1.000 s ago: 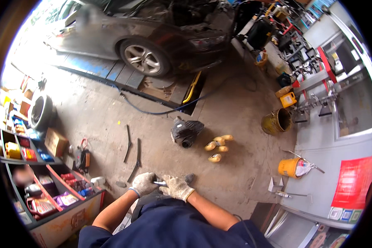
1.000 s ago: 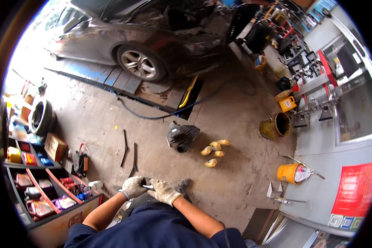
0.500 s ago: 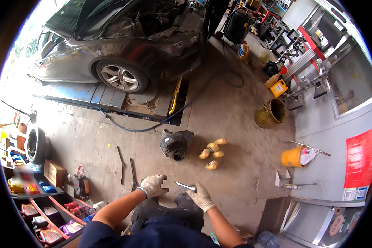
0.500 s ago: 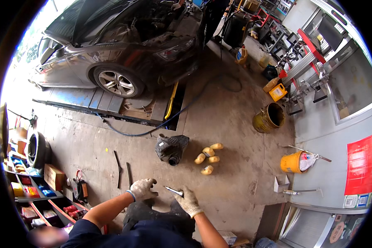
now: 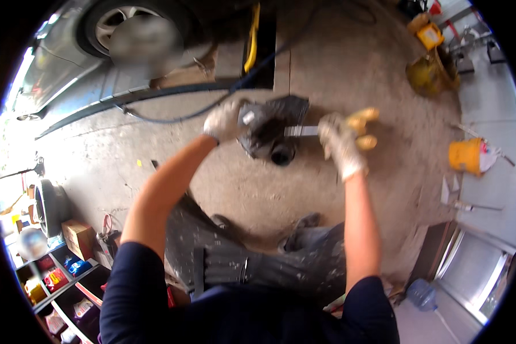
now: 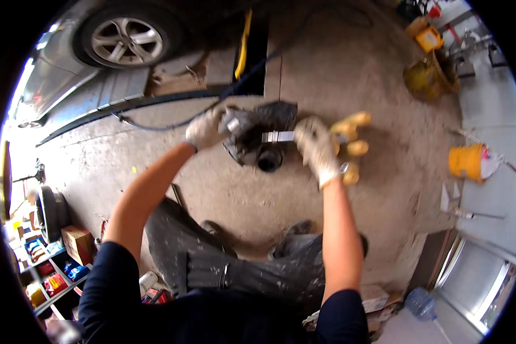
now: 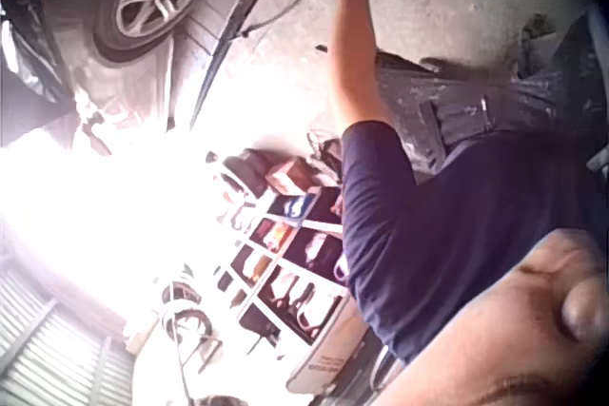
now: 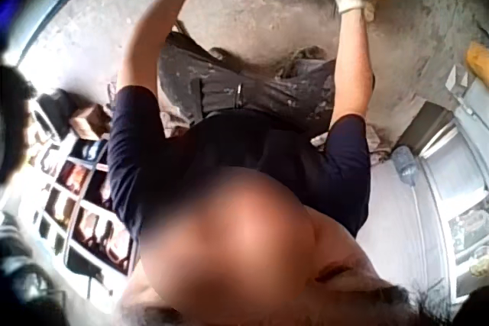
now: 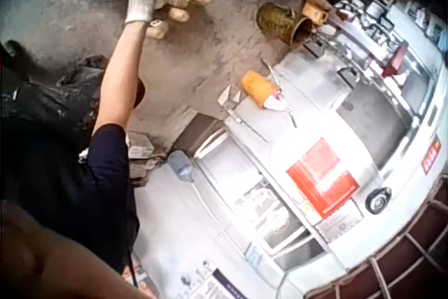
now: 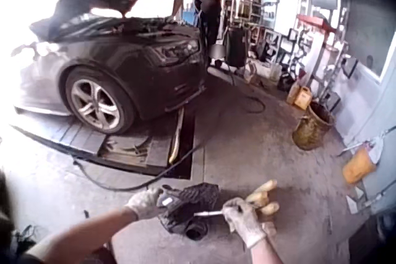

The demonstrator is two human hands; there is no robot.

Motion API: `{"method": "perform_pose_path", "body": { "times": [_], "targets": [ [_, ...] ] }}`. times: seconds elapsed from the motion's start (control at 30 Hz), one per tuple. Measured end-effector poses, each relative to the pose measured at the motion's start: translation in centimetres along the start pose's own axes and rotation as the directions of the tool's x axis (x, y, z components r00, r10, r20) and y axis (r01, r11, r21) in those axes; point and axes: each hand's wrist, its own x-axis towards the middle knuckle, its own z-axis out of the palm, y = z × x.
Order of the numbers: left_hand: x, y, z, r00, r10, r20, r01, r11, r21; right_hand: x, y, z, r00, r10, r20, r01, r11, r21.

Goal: The person retrieves a socket wrench from a tool chest and walks to a car part on the floor. They then use the wrench to tighten bolts on the part while kneeling.

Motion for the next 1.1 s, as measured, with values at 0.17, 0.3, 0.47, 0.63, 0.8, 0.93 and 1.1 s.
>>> {"method": "perform_pose_path", "body": {
  "times": [0.17, 0.3, 0.47, 0.63, 0.8, 0.93, 1.1],
  "targets": [
    [7.5, -2.5, 8.1, 0.990, -0.096, 0.104, 0.099, 0.995, -0.031, 5.6, 7.2, -0.7, 0.955, 0.081, -0.285, -0.028, 0.982, 0.186],
    [6.1, -2.8, 10.8, 0.986, 0.158, 0.061, -0.163, 0.982, 0.092, 2.3, 12.7, 0.0, 0.915, 0.067, -0.398, -0.040, 0.996, 0.076],
    [5.2, -5.3, 11.4, 0.985, 0.171, -0.032, -0.170, 0.985, 0.023, -3.1, 19.0, 3.5, 0.858, 0.191, -0.477, -0.140, 0.980, 0.140],
    [5.4, -4.6, 12.1, 0.975, 0.218, -0.049, -0.220, 0.975, -0.045, -7.9, 24.8, 5.6, 0.732, 0.312, -0.605, -0.235, 0.950, 0.206],
    [6.6, -6.6, 13.0, 0.976, 0.212, -0.042, -0.212, 0.977, 0.020, -10.0, 24.5, 8.3, 0.722, 0.356, -0.593, -0.263, 0.934, 0.240],
    [6.0, -5.8, 12.6, 0.974, 0.221, -0.038, -0.219, 0.974, 0.049, -10.7, 24.1, 7.1, 0.744, 0.367, -0.558, -0.270, 0.929, 0.251],
    [6.2, -6.8, 13.3, 0.982, 0.173, -0.081, -0.172, 0.985, 0.014, -8.5, 23.5, 7.1, 0.838, 0.208, -0.505, -0.067, 0.957, 0.282]
  ]
}}
